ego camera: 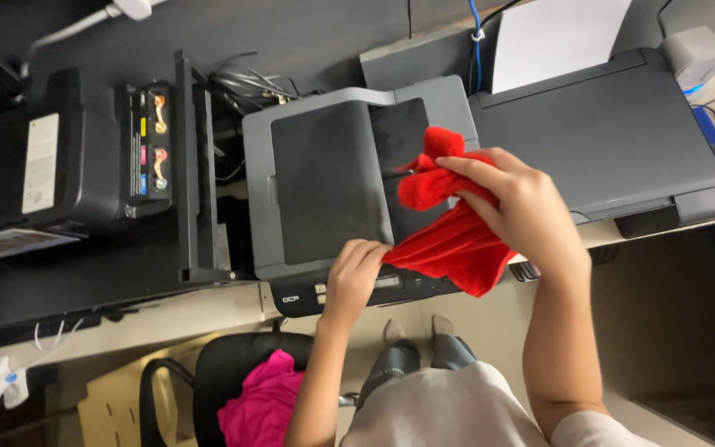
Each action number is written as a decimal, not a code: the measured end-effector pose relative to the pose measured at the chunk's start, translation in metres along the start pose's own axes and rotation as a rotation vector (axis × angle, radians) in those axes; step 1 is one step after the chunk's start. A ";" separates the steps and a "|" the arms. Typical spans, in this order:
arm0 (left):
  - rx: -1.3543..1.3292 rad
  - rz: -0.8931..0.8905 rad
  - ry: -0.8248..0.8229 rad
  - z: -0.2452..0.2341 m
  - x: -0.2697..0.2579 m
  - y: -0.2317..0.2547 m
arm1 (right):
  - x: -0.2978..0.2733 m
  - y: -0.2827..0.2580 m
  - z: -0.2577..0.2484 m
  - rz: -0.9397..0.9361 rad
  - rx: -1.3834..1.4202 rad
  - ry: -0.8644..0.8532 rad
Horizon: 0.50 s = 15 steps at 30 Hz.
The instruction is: The person uses a red cloth to wipe the exterior surfaces of two printers on a desk. They clean the top, sides, and front of the first printer, including the scanner lid and control panel, before moving to the second printer to wipe its top and side surfaces.
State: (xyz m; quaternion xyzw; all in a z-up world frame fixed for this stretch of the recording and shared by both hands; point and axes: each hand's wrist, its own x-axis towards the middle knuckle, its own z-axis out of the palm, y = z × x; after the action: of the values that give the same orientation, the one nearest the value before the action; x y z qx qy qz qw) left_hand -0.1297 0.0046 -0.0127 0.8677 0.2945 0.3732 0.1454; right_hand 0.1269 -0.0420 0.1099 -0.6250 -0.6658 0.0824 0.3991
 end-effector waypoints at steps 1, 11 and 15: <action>0.003 -0.008 0.005 0.004 -0.002 -0.001 | 0.002 0.002 0.002 -0.006 0.003 -0.008; -0.062 -0.291 0.292 0.035 -0.026 -0.010 | 0.023 0.005 0.032 -0.061 0.193 -0.024; 0.006 -0.311 0.351 0.033 -0.028 -0.006 | 0.025 0.006 0.048 -0.131 0.116 -0.077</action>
State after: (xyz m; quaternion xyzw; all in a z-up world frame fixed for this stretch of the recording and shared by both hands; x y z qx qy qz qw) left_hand -0.1233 -0.0098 -0.0537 0.7340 0.4465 0.4907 0.1450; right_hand 0.1036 0.0007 0.0844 -0.5523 -0.7143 0.1184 0.4131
